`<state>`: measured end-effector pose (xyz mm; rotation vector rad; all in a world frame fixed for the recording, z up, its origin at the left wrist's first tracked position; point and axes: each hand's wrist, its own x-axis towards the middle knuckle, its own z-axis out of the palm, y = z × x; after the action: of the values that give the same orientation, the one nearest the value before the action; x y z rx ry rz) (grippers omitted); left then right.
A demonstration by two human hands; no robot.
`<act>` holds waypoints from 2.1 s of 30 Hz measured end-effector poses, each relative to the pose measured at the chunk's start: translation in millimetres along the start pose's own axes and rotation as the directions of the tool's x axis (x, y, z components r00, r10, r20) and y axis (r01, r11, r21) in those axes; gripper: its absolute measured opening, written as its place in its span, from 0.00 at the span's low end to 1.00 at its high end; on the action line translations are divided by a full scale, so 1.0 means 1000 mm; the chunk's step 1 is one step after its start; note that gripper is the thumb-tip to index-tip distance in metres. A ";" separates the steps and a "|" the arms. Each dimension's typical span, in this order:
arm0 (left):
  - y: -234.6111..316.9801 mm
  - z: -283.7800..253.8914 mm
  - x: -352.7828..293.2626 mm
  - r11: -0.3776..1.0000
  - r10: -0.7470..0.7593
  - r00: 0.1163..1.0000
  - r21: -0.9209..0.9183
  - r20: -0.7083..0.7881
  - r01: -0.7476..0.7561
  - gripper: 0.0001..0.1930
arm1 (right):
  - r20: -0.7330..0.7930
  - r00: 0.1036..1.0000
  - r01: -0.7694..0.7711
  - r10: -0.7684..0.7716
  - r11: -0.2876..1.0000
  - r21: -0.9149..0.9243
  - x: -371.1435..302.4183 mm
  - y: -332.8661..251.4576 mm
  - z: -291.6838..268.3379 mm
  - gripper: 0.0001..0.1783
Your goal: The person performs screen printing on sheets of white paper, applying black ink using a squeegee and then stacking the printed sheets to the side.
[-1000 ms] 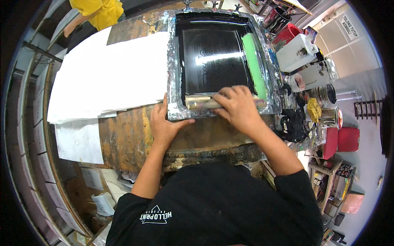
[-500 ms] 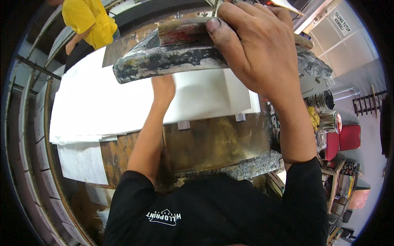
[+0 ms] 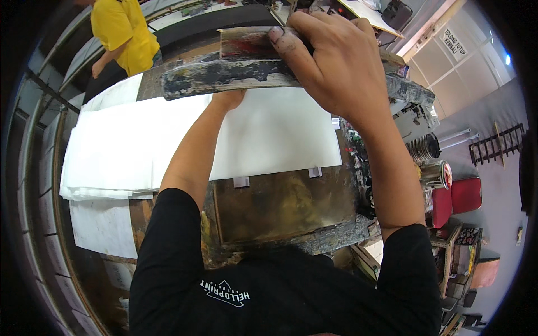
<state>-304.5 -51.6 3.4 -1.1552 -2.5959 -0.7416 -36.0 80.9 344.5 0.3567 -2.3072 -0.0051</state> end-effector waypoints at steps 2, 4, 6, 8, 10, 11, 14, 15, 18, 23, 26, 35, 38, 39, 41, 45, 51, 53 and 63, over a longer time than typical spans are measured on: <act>0.009 -0.008 -0.005 0.988 0.012 1.000 0.155 -0.027 -0.008 0.32 | 0.024 1.000 -0.007 0.008 1.000 -0.007 0.003 -0.001 -0.002 0.22; 0.028 -0.024 -0.018 0.873 0.014 0.997 0.487 -0.081 0.027 0.32 | 0.087 0.996 -0.023 0.026 0.999 -0.027 0.007 0.000 -0.006 0.22; 0.059 -0.053 -0.042 0.903 0.048 0.978 0.427 -0.201 0.043 0.40 | 0.192 0.971 -0.146 0.140 0.989 0.019 0.012 0.002 -0.009 0.23; 0.097 -0.098 -0.074 0.980 -0.194 0.970 0.026 -0.147 0.200 0.49 | 0.145 0.977 -0.169 0.159 0.983 0.065 0.012 0.001 -0.009 0.25; 0.137 -0.148 -0.120 0.701 -0.471 0.882 -0.619 -0.031 0.353 0.59 | -0.052 0.994 -0.087 0.093 0.992 0.094 0.002 -0.003 -0.004 0.25; 0.155 -0.172 -0.144 0.576 -0.489 0.869 -0.778 -0.083 0.250 0.63 | -0.033 0.996 -0.083 0.086 0.994 0.073 -0.009 -0.005 -0.002 0.22; 0.194 -0.213 -0.198 0.171 -0.378 0.911 -0.979 -0.167 -0.109 0.68 | 0.058 0.997 -0.057 0.059 0.998 -0.028 -0.059 -0.024 0.012 0.32; 0.202 -0.213 -0.213 0.208 -0.463 0.887 -0.972 0.002 0.110 0.65 | 0.139 0.990 -0.020 0.017 1.000 0.021 -0.083 -0.030 0.014 0.31; 0.210 -0.185 -0.253 0.660 -0.483 0.876 -0.657 0.002 0.365 0.60 | 0.548 0.835 -0.040 -0.047 0.988 0.147 -0.151 -0.040 0.023 0.31; 0.188 -0.121 -0.301 0.899 -0.429 0.899 -0.134 -0.087 0.417 0.63 | 0.663 0.748 -0.186 -0.011 0.956 0.226 -0.230 -0.072 0.057 0.26; 0.178 -0.106 -0.314 0.915 -0.402 0.909 -0.025 -0.109 0.402 0.64 | 0.691 0.722 -0.258 0.024 0.936 0.238 -0.248 -0.074 0.083 0.27; 0.177 -0.110 -0.311 0.916 -0.402 0.912 -0.034 -0.085 0.400 0.66 | 0.473 0.880 -0.119 0.037 0.982 0.144 -0.143 0.046 0.264 0.19; 0.177 -0.112 -0.312 0.926 -0.378 0.919 -0.055 -0.111 0.374 0.66 | 0.460 0.888 -0.071 -0.005 0.987 0.147 -0.100 0.082 0.299 0.18; 0.177 -0.113 -0.314 0.926 -0.376 0.919 -0.071 -0.118 0.370 0.66 | 0.503 0.864 -0.076 -0.011 0.986 0.152 -0.089 0.090 0.301 0.21; 0.177 -0.112 -0.315 0.918 -0.394 0.913 -0.105 -0.109 0.383 0.65 | 0.528 0.848 -0.087 -0.051 0.969 0.232 -0.082 0.090 0.283 0.23; 0.179 -0.106 -0.315 0.881 -0.433 0.891 -0.273 -0.135 0.387 0.65 | 0.651 0.750 -0.168 -0.118 0.918 0.360 -0.120 0.041 0.183 0.25; 0.209 -0.124 -0.290 0.446 -0.607 0.794 -0.845 -0.044 0.295 0.58 | 0.607 0.795 -0.186 0.002 0.953 0.241 -0.179 -0.049 0.032 0.22; 0.220 -0.144 -0.271 0.402 -0.615 0.783 -0.891 -0.092 0.211 0.59 | 0.447 0.893 -0.117 0.041 0.983 0.143 -0.164 -0.057 0.011 0.22; 0.210 -0.127 -0.254 0.871 -0.378 0.922 0.370 0.089 0.322 0.64 | 0.027 0.999 -0.027 0.029 0.996 -0.085 -0.037 -0.013 0.001 0.18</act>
<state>20.1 -160.2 91.7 -0.6677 -2.9536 -0.2249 -9.5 77.9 315.5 0.2828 -2.3309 -0.0944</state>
